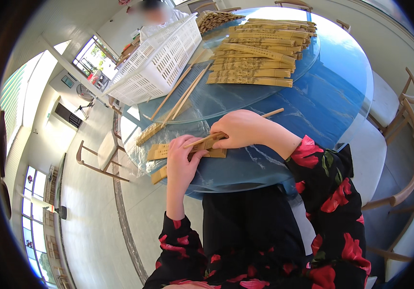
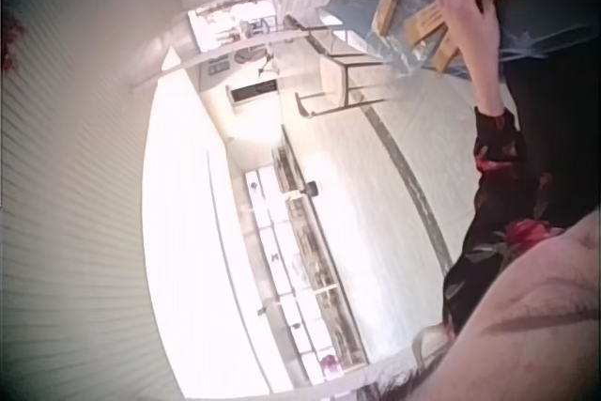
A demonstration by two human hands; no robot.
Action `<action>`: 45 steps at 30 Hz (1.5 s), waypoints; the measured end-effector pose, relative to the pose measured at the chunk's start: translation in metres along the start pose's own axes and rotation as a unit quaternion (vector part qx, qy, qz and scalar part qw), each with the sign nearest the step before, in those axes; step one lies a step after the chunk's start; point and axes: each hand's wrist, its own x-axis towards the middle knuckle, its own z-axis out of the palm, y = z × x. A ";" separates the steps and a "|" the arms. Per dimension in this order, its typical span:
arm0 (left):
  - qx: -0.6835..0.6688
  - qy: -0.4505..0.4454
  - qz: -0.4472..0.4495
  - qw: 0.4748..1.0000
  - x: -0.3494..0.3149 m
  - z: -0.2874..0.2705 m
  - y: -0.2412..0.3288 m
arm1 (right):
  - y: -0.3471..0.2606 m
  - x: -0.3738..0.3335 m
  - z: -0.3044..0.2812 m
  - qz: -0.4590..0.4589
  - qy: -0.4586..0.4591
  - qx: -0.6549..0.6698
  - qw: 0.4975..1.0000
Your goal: The person repeatedly picks up thin bamboo sticks and inserts them into slots on rectangular bamboo strips, then places the assembled pieces onto a growing stack on the table. The process is continuous and repetitive throughout the clip.
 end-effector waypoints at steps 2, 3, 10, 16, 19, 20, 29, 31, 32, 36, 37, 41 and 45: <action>0.000 -0.001 -0.001 1.000 0.000 0.000 -0.002 | -0.001 0.000 -0.001 0.004 0.001 0.002 1.000; 0.000 -0.003 -0.002 1.000 -0.001 0.001 -0.002 | -0.001 0.000 -0.001 0.003 0.001 0.004 1.000; -0.014 0.009 0.009 1.000 0.000 0.002 -0.005 | 0.001 0.000 0.001 0.009 0.005 0.006 1.000; -0.021 0.020 0.011 1.000 -0.001 0.004 -0.007 | 0.000 0.001 0.002 0.004 0.023 0.013 1.000; -0.029 0.021 -0.002 0.999 -0.003 0.003 -0.007 | 0.004 0.006 0.010 -0.034 0.065 0.009 0.997; -0.031 0.020 -0.009 0.999 -0.004 0.001 -0.007 | 0.005 0.008 0.014 -0.052 0.083 0.009 0.995; 0.060 0.120 0.012 0.991 -0.004 0.000 -0.006 | -0.013 0.005 -0.007 -0.011 0.278 0.044 0.959; 0.069 0.139 0.003 0.988 -0.006 0.002 -0.009 | -0.008 0.006 -0.011 0.020 0.338 0.046 0.940; 0.068 0.147 0.001 0.987 -0.006 0.001 -0.008 | -0.004 0.006 -0.012 0.025 0.350 0.041 0.935; 0.119 0.180 -0.019 0.976 -0.006 -0.002 -0.001 | 0.000 0.004 -0.017 0.040 0.370 0.021 0.928; 0.137 0.182 -0.029 0.973 -0.007 -0.002 0.001 | 0.000 0.003 -0.017 0.045 0.369 0.017 0.928; 0.108 0.209 -0.064 0.970 -0.011 -0.002 -0.004 | -0.001 0.003 -0.015 0.050 0.389 0.009 0.920; -0.135 0.402 -0.112 0.898 -0.017 0.006 -0.034 | -0.015 0.003 -0.021 0.079 0.360 -0.004 0.930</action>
